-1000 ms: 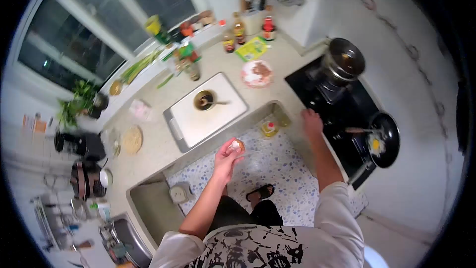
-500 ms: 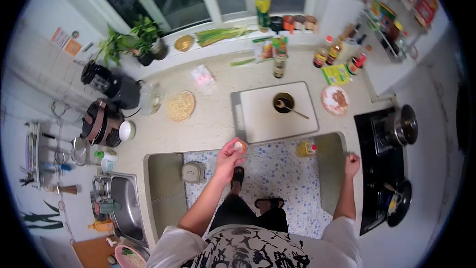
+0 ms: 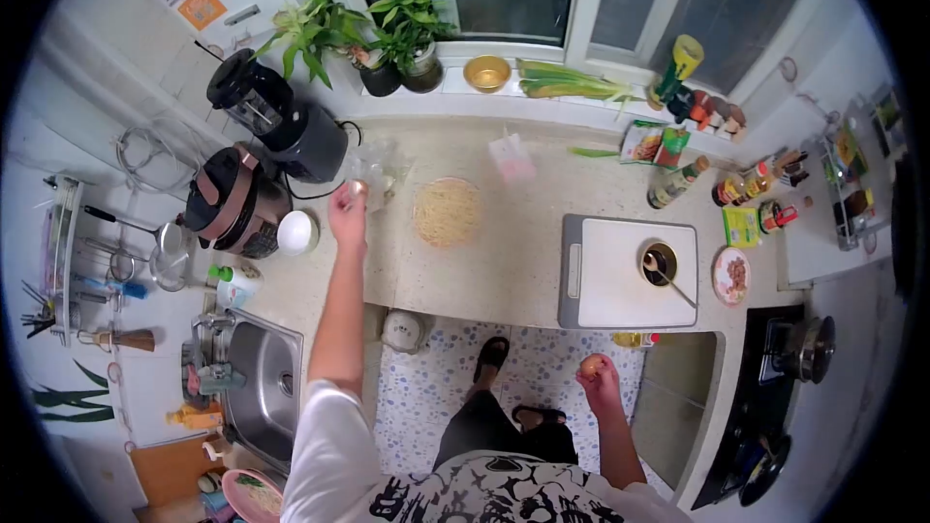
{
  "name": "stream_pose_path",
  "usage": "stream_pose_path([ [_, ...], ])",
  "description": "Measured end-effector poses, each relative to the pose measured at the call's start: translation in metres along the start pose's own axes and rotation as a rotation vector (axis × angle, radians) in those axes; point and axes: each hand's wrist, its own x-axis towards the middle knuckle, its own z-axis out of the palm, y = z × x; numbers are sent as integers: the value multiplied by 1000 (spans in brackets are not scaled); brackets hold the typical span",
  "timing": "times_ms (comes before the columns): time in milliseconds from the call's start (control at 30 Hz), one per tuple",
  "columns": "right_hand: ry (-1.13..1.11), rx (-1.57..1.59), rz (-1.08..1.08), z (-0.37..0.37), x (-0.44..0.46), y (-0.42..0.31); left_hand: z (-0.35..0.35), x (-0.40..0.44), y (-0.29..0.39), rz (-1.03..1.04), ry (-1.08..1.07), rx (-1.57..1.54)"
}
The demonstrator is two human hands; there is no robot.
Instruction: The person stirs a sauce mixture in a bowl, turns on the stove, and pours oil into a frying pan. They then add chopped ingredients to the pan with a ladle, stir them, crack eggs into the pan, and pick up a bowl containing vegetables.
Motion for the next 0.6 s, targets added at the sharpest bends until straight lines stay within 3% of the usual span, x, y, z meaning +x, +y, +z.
stream_pose_path([
  [200,-55,-5,106,55,31,14,2,104,-52,-231,76,243],
  [233,-41,-8,107,60,33,15,-1,128,-88,-182,119,463],
  [367,17,-5,88,63,31,14,-1,156,-118,-178,25,572],
  [467,58,-17,111,43,28,13,17,127,-64,-24,181,729],
  [600,160,176,12,18,9,13,52,105,-36,295,230,480],
])
